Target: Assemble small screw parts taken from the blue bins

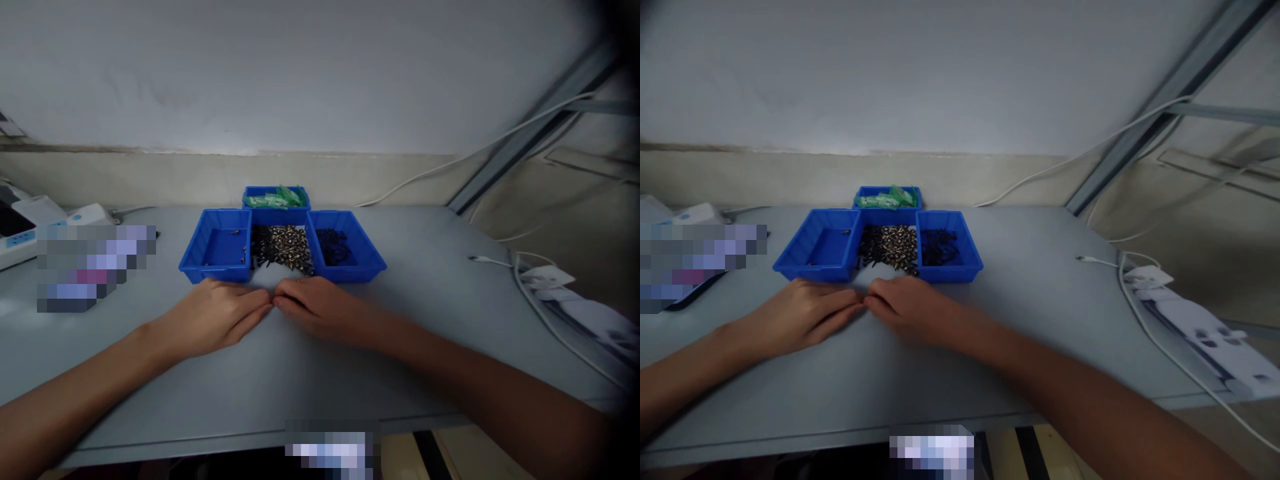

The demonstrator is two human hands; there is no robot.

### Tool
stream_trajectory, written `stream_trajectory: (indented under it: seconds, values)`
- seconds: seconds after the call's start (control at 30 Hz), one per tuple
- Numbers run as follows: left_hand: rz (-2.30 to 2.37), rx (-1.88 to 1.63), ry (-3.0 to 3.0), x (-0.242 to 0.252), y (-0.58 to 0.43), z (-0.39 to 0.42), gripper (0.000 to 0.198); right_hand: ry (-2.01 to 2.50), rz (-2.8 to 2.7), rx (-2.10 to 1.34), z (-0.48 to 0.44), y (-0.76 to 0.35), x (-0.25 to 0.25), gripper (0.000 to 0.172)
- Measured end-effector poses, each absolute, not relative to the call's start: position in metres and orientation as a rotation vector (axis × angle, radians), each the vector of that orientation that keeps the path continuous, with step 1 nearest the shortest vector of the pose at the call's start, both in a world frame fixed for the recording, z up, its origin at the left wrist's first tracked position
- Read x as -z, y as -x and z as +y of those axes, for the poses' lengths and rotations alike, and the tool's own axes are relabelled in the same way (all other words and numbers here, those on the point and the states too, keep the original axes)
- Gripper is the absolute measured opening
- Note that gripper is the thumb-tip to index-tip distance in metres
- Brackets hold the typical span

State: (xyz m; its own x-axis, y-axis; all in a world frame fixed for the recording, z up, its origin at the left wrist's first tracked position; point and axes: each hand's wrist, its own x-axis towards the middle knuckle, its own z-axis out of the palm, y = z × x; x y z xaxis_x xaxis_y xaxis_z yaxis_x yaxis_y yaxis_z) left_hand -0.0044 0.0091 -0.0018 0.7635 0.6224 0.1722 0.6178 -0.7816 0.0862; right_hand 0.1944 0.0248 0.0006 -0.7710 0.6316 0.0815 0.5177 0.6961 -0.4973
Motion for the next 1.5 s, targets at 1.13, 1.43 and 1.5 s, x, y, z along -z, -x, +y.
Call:
stream_trajectory:
  seconds: [1.13, 1.43, 1.5]
  values:
    - [1.069, -0.276, -2.945, 0.0017, 0.0041, 0.0096, 0.029, 0.992, -2.605, -0.76, 0.0233, -0.195, -0.0004, 0.014]
    - [1.081, -0.278, -2.969, 0.0007, 0.0035, 0.0095, 0.028, 0.943, -2.663, -0.656, 0.0236, -0.1945, -0.0035, 0.02]
    - [1.085, -0.274, -2.964, 0.0008, 0.0034, 0.0097, 0.028, 0.959, -2.633, -0.652, 0.0228, -0.1943, -0.0021, 0.016]
